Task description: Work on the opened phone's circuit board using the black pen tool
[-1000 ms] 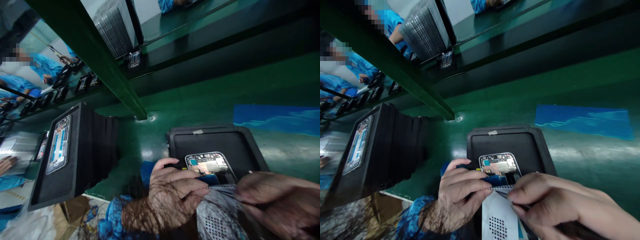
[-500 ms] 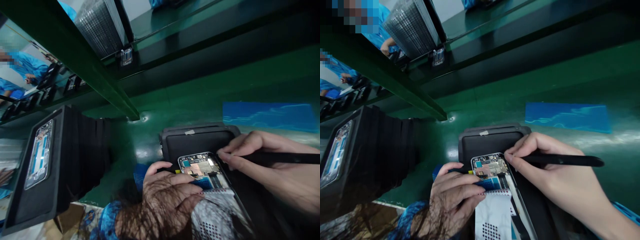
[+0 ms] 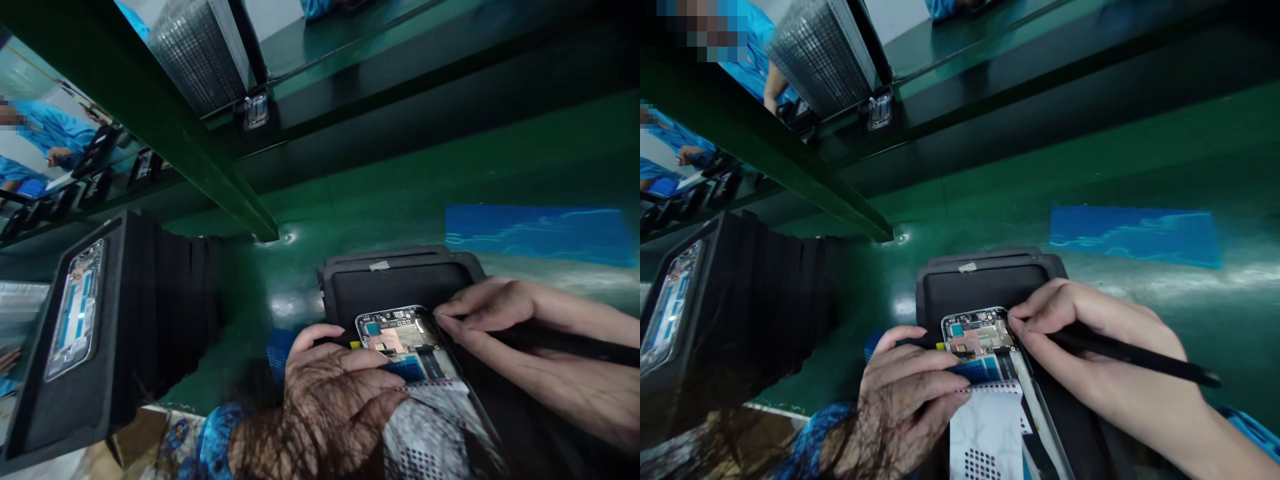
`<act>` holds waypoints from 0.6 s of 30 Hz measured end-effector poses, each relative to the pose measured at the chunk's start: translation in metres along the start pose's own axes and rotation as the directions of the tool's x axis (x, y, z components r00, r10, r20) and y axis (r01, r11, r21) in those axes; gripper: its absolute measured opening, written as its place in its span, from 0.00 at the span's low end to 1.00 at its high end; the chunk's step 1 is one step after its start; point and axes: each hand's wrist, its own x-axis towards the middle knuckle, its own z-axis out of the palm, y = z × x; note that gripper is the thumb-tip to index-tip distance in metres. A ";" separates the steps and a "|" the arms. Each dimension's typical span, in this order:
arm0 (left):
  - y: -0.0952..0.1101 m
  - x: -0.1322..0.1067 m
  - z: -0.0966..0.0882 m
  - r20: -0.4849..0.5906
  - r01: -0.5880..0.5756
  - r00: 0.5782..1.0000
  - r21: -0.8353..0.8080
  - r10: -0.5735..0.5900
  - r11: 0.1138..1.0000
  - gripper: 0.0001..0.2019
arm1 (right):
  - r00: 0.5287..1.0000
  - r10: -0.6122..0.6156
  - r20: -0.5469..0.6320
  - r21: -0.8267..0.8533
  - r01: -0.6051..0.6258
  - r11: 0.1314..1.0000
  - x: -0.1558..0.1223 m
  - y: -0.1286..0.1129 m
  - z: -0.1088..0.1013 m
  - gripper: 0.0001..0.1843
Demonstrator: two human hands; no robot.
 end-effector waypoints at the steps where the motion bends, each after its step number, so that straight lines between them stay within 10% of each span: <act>1: 0.000 0.000 0.000 -0.010 -0.001 1.000 0.000 0.001 1.000 0.04 | 0.999 -0.044 0.021 0.002 0.044 0.999 -0.001 0.002 -0.002 0.20; 8: -0.002 -0.003 0.000 -0.013 -0.033 0.999 0.028 0.033 0.999 0.05 | 0.956 -0.268 0.117 0.047 0.264 0.963 -0.005 0.017 -0.012 0.12; 18: -0.002 -0.003 0.002 -0.058 -0.038 0.998 0.012 0.039 0.999 0.04 | 0.971 -0.232 0.056 0.051 0.229 0.972 -0.009 0.023 -0.011 0.11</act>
